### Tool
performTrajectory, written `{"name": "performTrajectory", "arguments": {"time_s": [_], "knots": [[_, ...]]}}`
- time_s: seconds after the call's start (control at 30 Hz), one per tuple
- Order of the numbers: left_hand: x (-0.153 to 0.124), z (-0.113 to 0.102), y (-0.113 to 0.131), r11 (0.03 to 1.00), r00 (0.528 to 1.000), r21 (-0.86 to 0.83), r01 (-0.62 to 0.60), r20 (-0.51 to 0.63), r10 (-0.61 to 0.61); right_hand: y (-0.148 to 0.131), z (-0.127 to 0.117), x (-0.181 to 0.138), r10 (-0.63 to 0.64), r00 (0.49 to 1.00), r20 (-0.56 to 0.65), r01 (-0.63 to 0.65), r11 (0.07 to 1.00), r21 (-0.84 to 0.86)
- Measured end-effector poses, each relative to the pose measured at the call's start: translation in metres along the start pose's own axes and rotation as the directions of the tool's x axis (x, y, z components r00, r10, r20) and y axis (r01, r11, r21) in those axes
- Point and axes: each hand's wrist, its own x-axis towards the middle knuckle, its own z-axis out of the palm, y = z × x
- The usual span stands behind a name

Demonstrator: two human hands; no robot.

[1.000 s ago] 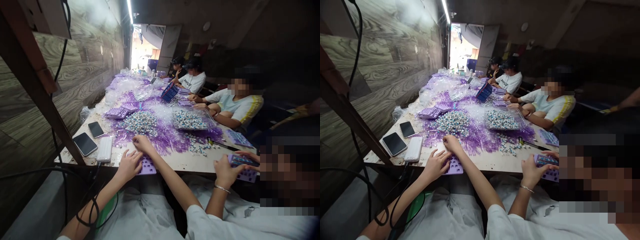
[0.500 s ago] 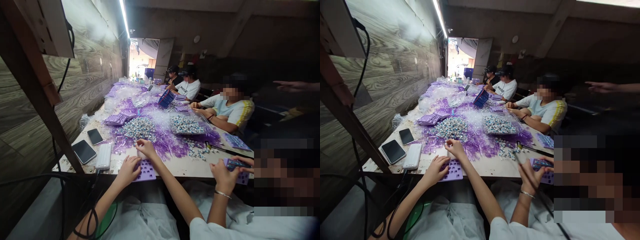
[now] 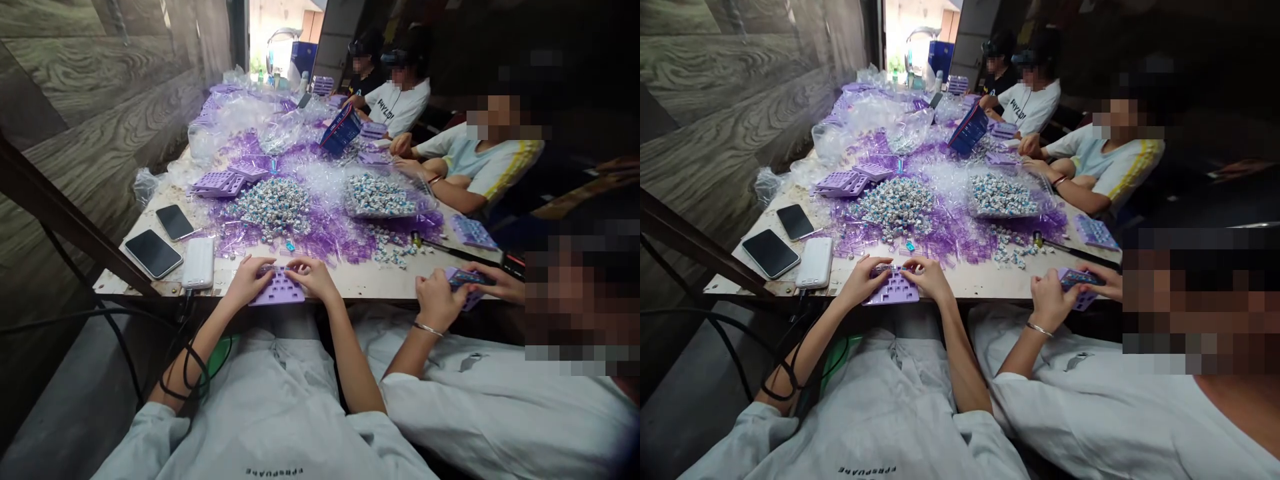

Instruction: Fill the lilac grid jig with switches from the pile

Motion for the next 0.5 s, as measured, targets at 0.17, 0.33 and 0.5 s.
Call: {"name": "performTrajectory", "arguments": {"time_s": [0.17,0.33,0.5], "knots": [[0.0063,-0.0047,-0.0012,0.998,0.998,-0.017,-0.056,0.011,0.057,0.0025,0.0070,0.0072,-0.090,0.996,-0.020,0.089,0.996,-0.026],[0.0033,-0.0028,-0.0032,0.997,1.000,-0.081,-0.017,0.016,0.019,0.0073,0.0101,0.0036,-0.072,0.997,-0.026,0.071,0.997,-0.033],[0.0003,-0.0008,-0.0035,0.994,1.000,-0.110,0.012,0.004,-0.012,0.0012,0.0109,-0.0008,-0.105,0.994,-0.008,0.102,0.982,-0.161]]}}
